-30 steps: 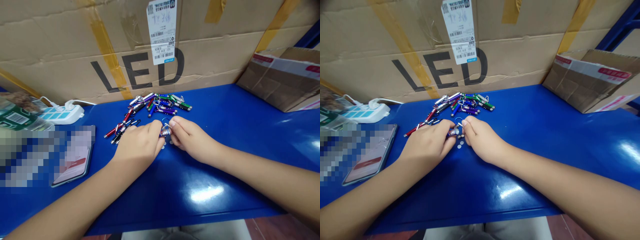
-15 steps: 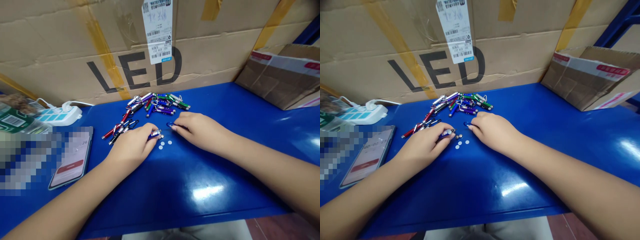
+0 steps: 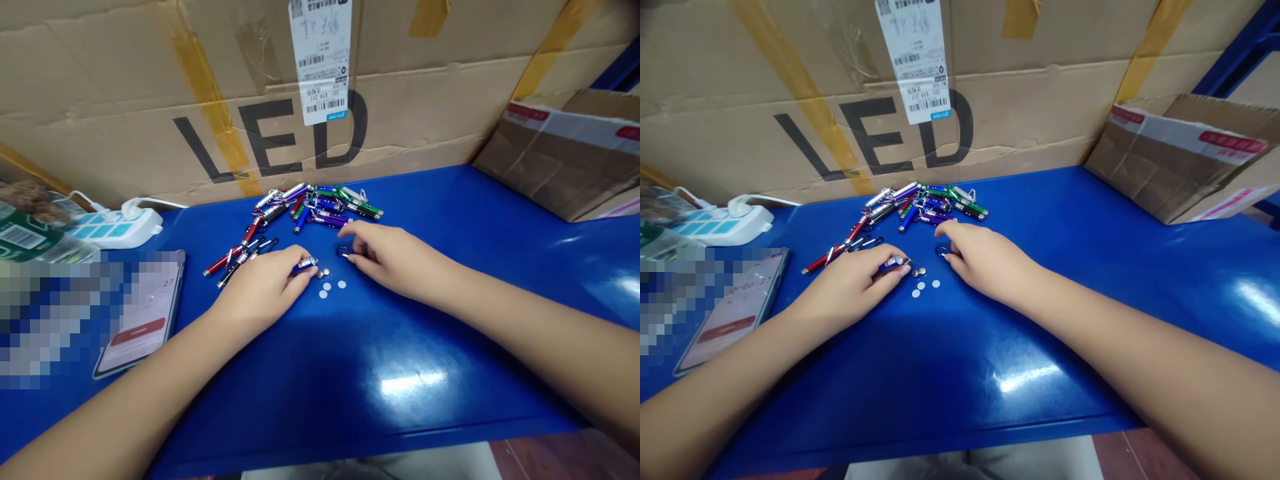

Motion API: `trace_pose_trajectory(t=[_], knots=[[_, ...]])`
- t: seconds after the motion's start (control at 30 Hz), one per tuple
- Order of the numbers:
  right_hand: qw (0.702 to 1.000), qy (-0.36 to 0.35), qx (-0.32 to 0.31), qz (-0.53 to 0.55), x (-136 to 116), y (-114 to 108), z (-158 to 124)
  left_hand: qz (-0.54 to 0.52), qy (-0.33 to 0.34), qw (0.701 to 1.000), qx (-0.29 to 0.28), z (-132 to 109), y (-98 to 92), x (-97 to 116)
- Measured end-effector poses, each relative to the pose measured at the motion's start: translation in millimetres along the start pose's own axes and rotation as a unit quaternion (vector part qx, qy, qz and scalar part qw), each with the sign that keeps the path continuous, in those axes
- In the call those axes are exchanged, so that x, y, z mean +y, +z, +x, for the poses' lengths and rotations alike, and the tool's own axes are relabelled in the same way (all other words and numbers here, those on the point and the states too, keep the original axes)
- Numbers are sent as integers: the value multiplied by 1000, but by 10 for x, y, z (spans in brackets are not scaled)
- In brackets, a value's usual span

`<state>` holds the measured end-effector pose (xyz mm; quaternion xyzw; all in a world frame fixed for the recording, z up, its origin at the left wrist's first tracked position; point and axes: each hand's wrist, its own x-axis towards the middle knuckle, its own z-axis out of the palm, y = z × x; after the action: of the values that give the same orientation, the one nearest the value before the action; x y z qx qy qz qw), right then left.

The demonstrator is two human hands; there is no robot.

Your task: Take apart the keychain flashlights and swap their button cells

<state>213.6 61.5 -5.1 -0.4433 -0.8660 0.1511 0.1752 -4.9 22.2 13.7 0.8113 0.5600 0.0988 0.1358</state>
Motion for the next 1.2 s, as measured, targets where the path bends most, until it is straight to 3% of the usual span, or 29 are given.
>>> trace_pose_trajectory(t=[0.27,0.7,0.83,1.07,1.2], knots=[[999,-37,-8,-40,20,5,12,-11,3,1000,-3,6,-1,-9],[995,19,16,-96,-34,52,40,-11,-3,1000,-8,23,40,-11],[993,1,28,-114,-40,37,37,-17,1,1000,-3,22,39,-7],[991,-104,76,47,-107,25,-1,-75,-4,993,95,24,53,39],[983,-131,107,74,-139,36,-7,-37,-21,997,63,52,68,30]])
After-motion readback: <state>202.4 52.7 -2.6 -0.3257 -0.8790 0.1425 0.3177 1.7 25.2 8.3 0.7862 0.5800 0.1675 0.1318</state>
